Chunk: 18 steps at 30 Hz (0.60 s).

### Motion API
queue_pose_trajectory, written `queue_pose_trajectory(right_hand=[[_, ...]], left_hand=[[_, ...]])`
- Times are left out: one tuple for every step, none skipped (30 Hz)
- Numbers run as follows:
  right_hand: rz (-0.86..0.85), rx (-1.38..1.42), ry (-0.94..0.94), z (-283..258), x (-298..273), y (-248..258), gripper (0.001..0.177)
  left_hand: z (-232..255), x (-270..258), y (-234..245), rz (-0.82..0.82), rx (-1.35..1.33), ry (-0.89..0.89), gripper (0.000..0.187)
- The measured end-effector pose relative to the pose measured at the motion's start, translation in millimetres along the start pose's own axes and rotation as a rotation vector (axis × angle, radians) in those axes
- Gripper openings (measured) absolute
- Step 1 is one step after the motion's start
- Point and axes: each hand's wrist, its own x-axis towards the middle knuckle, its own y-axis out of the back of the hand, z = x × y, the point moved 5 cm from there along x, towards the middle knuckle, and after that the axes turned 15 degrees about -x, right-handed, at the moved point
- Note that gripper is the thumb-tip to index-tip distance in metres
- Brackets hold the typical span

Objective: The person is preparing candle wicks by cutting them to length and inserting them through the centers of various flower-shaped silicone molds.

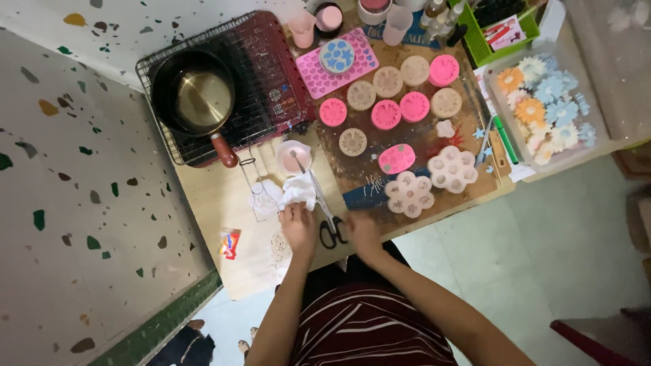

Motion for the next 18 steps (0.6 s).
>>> queue_pose_trajectory(right_hand=[[0.001, -0.001, 0.004, -5, 9, 20, 0.015], [0.151, 0.047, -0.063, -6, 18, 46, 0.015], [0.298, 0.097, -0.131, -7, 24, 72, 0.015], [0.297, 0.099, -0.128, -4, 31, 69, 0.015], [0.302, 0.024, -0.199, 2, 36, 66, 0.017], [0.307, -0.052, -0.269, 7, 40, 63, 0.020], [0.310, -0.051, -0.267, 10, 44, 58, 0.020], [0.297, -0.074, -0.283, 13, 49, 53, 0.020], [0.286, -0.097, -0.297, 17, 54, 48, 0.021], [0.290, -0.096, -0.292, 17, 56, 45, 0.021], [0.255, -0.113, -0.330, 21, 57, 40, 0.017], [0.220, -0.129, -0.367, 24, 58, 35, 0.015], [0.222, -0.130, -0.362, 25, 57, 34, 0.015], [0.229, -0.139, -0.324, 25, 57, 34, 0.015], [0.238, -0.148, -0.286, 24, 58, 34, 0.016], [0.240, -0.149, -0.282, 25, 53, 41, 0.016], [0.269, -0.087, -0.201, 24, 52, 49, 0.014], [0.296, -0.026, -0.119, 23, 51, 58, 0.013]], left_hand=[[8, 2, 1, 0.004, 0.000, 0.000, 0.020], [16, 3, 2, 0.011, -0.015, 0.012, 0.023], [23, 4, 3, 0.015, -0.028, 0.026, 0.025], [29, 5, 0, 0.018, -0.026, 0.026, 0.025], [36, 4, -4, -0.011, -0.088, -0.002, 0.023], [43, 4, -8, -0.040, -0.151, -0.030, 0.022], [48, 10, -16, -0.037, -0.152, -0.032, 0.022], [53, 16, -26, -0.059, -0.189, -0.033, 0.023], [59, 24, -35, -0.079, -0.225, -0.034, 0.025], [54, 33, -50, -0.074, -0.225, -0.037, 0.025], [48, 42, -65, -0.081, -0.223, -0.004, 0.025], [41, 52, -80, -0.089, -0.221, 0.028, 0.025], [47, 65, -84, -0.084, -0.221, 0.028, 0.025], [48, 77, -93, -0.174, -0.203, 0.127, 0.029], [50, 89, -102, -0.265, -0.186, 0.225, 0.033], [44, 94, -113, -0.260, -0.188, 0.223, 0.033], [41, 102, -123, -0.226, -0.177, 0.186, 0.044], [38, 111, -134, -0.193, -0.166, 0.149, 0.055]])
